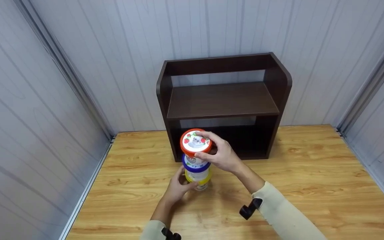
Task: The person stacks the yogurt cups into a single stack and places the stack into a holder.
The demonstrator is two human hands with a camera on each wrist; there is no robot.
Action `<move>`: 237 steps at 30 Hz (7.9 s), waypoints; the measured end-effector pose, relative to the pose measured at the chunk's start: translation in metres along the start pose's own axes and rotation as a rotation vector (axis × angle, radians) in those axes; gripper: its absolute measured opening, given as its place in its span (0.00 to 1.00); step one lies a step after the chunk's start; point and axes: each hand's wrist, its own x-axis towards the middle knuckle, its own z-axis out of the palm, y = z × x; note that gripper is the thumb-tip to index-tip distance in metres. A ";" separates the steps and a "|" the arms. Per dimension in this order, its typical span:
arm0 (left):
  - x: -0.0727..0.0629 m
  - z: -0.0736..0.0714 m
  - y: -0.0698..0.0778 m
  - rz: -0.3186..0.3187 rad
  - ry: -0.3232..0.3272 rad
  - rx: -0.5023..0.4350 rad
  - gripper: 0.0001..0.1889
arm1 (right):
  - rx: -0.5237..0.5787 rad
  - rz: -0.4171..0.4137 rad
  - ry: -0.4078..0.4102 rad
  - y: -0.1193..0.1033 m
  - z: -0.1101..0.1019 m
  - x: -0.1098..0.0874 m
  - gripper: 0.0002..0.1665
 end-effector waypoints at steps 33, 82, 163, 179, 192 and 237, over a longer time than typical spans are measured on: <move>-0.001 0.000 0.002 0.037 0.012 0.001 0.46 | 0.011 0.011 -0.020 -0.003 -0.006 -0.004 0.53; -0.002 -0.001 0.001 0.041 0.008 0.019 0.48 | 0.140 0.033 0.005 0.078 -0.003 -0.060 0.52; -0.002 -0.005 0.006 0.025 -0.037 0.025 0.47 | 0.379 0.194 0.016 0.135 0.054 -0.064 0.43; -0.007 -0.017 0.010 0.035 -0.049 0.058 0.48 | 0.391 0.206 0.012 0.136 0.053 -0.066 0.44; -0.005 -0.055 0.038 0.019 0.017 0.091 0.45 | 0.386 0.212 0.038 0.135 0.055 -0.066 0.45; 0.050 -0.115 0.201 0.326 0.232 0.315 0.49 | 0.384 0.236 -0.023 0.131 0.048 -0.063 0.45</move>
